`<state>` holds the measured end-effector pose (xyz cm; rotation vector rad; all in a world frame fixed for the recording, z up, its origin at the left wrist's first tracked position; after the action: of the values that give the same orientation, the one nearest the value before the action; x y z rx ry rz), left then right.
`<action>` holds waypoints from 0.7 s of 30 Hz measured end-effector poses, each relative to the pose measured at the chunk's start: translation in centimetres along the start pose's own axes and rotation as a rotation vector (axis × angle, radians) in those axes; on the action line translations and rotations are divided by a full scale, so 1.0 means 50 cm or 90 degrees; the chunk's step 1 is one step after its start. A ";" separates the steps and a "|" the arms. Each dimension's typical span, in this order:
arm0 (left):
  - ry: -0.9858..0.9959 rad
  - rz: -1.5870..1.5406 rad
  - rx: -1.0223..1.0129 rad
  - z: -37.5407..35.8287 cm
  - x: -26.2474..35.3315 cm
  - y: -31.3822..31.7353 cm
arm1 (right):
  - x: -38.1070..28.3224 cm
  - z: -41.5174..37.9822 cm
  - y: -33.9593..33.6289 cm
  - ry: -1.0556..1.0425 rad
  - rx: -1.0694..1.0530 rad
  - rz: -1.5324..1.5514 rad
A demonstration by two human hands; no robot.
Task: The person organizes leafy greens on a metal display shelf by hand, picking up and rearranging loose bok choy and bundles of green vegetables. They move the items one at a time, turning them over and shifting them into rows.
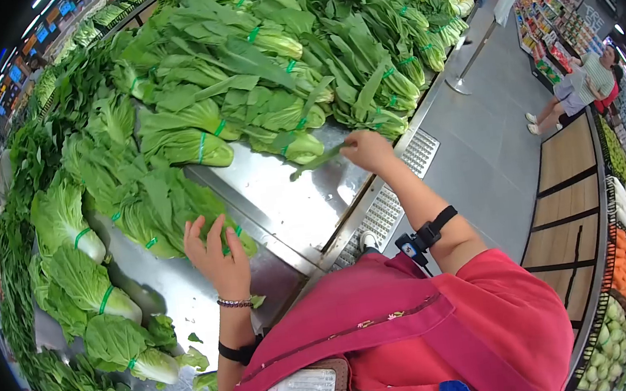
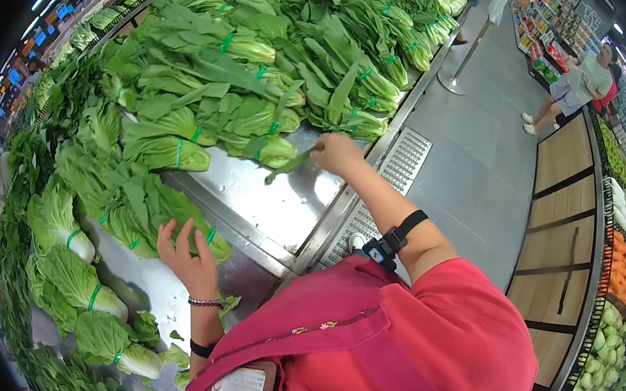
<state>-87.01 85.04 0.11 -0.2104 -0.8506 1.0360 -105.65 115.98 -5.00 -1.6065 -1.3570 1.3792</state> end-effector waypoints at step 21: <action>-0.083 -0.169 -0.092 0.257 0.249 0.444 | 0.314 0.181 -0.494 -0.264 0.464 0.540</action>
<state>-108.05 103.96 3.45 -0.1476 -1.0420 0.7468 -122.83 136.35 10.12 -1.4335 -0.1812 2.4343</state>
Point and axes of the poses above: each hand's wrist, its own z-axis towards the middle knuckle, its own y-axis out of the palm, x = y × z, the point moved 3 cm from there along z, towards the middle knuckle, and after that the axes turned 11 degrees about -z, right-handed, at the moved point
